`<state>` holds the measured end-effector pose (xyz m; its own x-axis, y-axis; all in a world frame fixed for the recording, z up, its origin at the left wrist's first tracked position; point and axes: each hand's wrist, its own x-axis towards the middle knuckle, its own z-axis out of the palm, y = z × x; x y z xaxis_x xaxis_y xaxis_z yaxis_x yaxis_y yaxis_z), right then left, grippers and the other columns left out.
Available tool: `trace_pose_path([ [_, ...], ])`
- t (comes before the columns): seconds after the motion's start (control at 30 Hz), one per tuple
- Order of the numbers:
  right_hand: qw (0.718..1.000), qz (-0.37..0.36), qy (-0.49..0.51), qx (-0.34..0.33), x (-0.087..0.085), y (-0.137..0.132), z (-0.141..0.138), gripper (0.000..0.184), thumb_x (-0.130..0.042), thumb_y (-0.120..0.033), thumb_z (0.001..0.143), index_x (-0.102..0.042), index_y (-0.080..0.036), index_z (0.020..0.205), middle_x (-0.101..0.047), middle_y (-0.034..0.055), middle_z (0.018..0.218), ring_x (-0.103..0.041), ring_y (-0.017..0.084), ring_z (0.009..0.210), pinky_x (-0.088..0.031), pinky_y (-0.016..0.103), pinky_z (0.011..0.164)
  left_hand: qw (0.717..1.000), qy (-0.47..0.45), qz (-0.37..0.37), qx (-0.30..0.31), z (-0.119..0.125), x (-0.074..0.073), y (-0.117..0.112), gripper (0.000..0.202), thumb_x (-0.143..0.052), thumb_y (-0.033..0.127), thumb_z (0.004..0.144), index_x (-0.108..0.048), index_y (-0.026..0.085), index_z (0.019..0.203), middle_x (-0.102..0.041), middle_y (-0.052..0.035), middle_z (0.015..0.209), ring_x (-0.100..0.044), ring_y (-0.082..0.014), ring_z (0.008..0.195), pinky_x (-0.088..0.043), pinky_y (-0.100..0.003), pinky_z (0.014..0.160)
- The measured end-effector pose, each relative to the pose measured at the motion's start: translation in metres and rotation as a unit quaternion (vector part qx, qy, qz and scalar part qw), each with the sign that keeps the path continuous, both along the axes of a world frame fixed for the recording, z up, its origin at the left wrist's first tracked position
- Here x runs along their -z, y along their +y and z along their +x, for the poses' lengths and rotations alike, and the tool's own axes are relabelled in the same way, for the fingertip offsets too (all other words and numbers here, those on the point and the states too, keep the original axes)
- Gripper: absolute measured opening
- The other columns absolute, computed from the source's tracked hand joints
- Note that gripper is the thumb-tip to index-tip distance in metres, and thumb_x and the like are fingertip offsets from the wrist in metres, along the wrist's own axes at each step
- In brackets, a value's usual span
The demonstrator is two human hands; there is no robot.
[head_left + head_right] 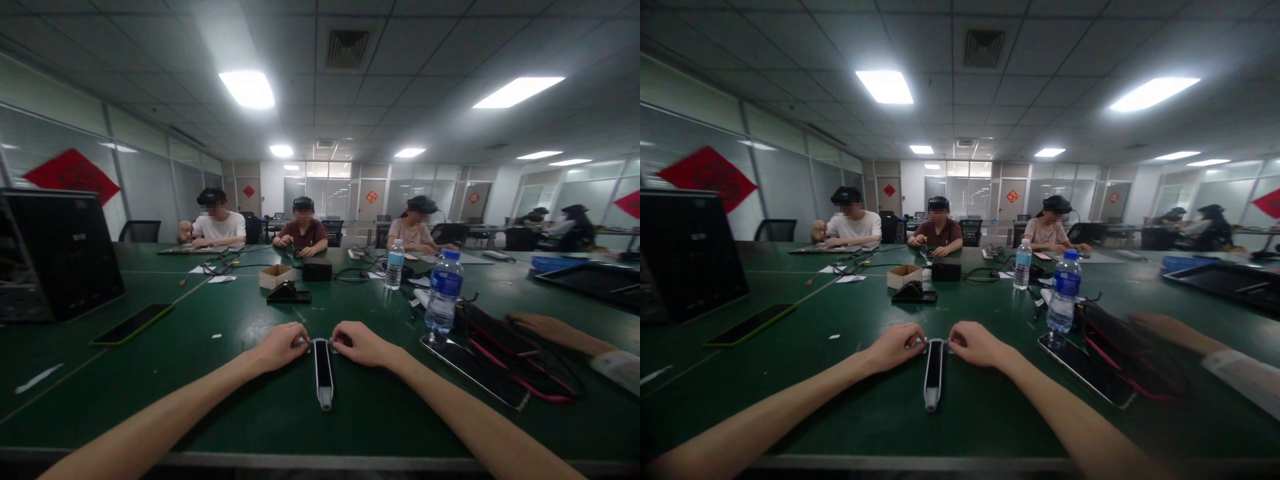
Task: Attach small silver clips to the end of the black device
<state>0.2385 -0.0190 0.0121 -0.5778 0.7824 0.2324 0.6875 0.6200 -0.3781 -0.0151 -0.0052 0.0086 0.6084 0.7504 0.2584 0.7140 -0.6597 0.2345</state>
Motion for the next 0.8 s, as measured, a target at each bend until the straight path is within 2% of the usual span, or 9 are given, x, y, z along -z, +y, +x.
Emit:
trace_pose_path([
  [0.13, 1.000, -0.006, -0.008, 0.005, -0.005, -0.001, 0.001, 0.019, -0.054, -0.033, 0.089, -0.063, -0.017, 0.095, -0.062, 0.0047, 0.092, -0.057, 0.016, 0.077, -0.047, 0.027, 0.068, 1.000, 0.008, 0.006, 0.008, 0.000, -0.004, -0.004, 0.017, -0.052, 0.033, 0.089, -0.059, 0.019, 0.096, -0.059, -0.0008, 0.082, -0.055, -0.0163, 0.073, -0.038, -0.025, 0.063],
  [0.27, 0.998, 0.000, -0.006, 0.063, -0.016, -0.012, -0.005, 0.021, -0.054, -0.036, 0.090, -0.058, -0.017, 0.096, -0.063, 0.0042, 0.089, -0.057, 0.016, 0.076, -0.045, 0.027, 0.066, 0.999, 0.016, 0.038, 0.009, -0.002, -0.005, -0.003, 0.020, -0.047, 0.034, 0.093, -0.058, 0.019, 0.098, -0.060, -0.0023, 0.084, -0.057, -0.0168, 0.073, -0.040, -0.026, 0.064],
  [0.37, 0.996, -0.017, -0.015, 0.087, -0.022, -0.029, -0.023, 0.029, -0.048, -0.046, 0.092, -0.052, -0.019, 0.101, -0.064, 0.0029, 0.081, -0.059, 0.017, 0.070, -0.044, 0.029, 0.065, 0.997, 0.027, 0.068, -0.001, -0.004, -0.005, 0.000, 0.017, -0.046, 0.030, 0.092, -0.057, 0.019, 0.099, -0.061, -0.0027, 0.085, -0.058, -0.0168, 0.073, -0.042, -0.026, 0.066],
  [0.47, 0.989, -0.050, -0.077, 0.114, -0.023, -0.044, -0.047, 0.048, -0.046, -0.062, 0.086, -0.050, -0.020, 0.108, -0.066, 0.0085, 0.091, -0.063, 0.025, 0.078, -0.046, 0.034, 0.066, 0.996, 0.034, 0.083, -0.012, -0.006, -0.004, 0.003, 0.017, -0.045, 0.029, 0.092, -0.057, 0.019, 0.099, -0.062, -0.0027, 0.085, -0.059, -0.0167, 0.074, -0.043, -0.026, 0.067],
  [0.53, 0.982, -0.064, -0.119, 0.135, -0.023, -0.044, -0.058, 0.051, -0.053, -0.060, 0.081, -0.050, -0.019, 0.111, -0.066, 0.0127, 0.099, -0.064, 0.029, 0.085, -0.048, 0.037, 0.067, 0.995, 0.038, 0.087, -0.020, -0.007, -0.005, 0.003, 0.018, -0.045, 0.030, 0.092, -0.057, 0.019, 0.100, -0.062, -0.0026, 0.085, -0.060, -0.0170, 0.074, -0.043, -0.026, 0.067],
  [0.67, 0.968, -0.076, -0.163, 0.176, -0.021, -0.012, -0.050, 0.048, -0.060, -0.045, 0.077, -0.050, -0.017, 0.115, -0.065, 0.0153, 0.106, -0.065, 0.031, 0.091, -0.050, 0.036, 0.069, 0.995, 0.049, 0.084, -0.026, -0.007, -0.008, 0.000, 0.016, -0.046, 0.027, 0.092, -0.057, 0.019, 0.100, -0.063, -0.0024, 0.084, -0.060, -0.0169, 0.074, -0.043, -0.026, 0.067],
  [0.8, 0.941, -0.077, -0.167, 0.285, -0.015, 0.047, -0.007, 0.048, -0.060, -0.042, 0.081, -0.050, -0.015, 0.120, -0.063, 0.0170, 0.115, -0.064, 0.030, 0.099, -0.050, 0.035, 0.076, 0.996, 0.058, 0.065, -0.006, -0.006, -0.006, -0.002, 0.016, -0.047, 0.027, 0.091, -0.057, 0.019, 0.099, -0.063, -0.0028, 0.088, -0.061, -0.0166, 0.075, -0.044, -0.026, 0.066],
])
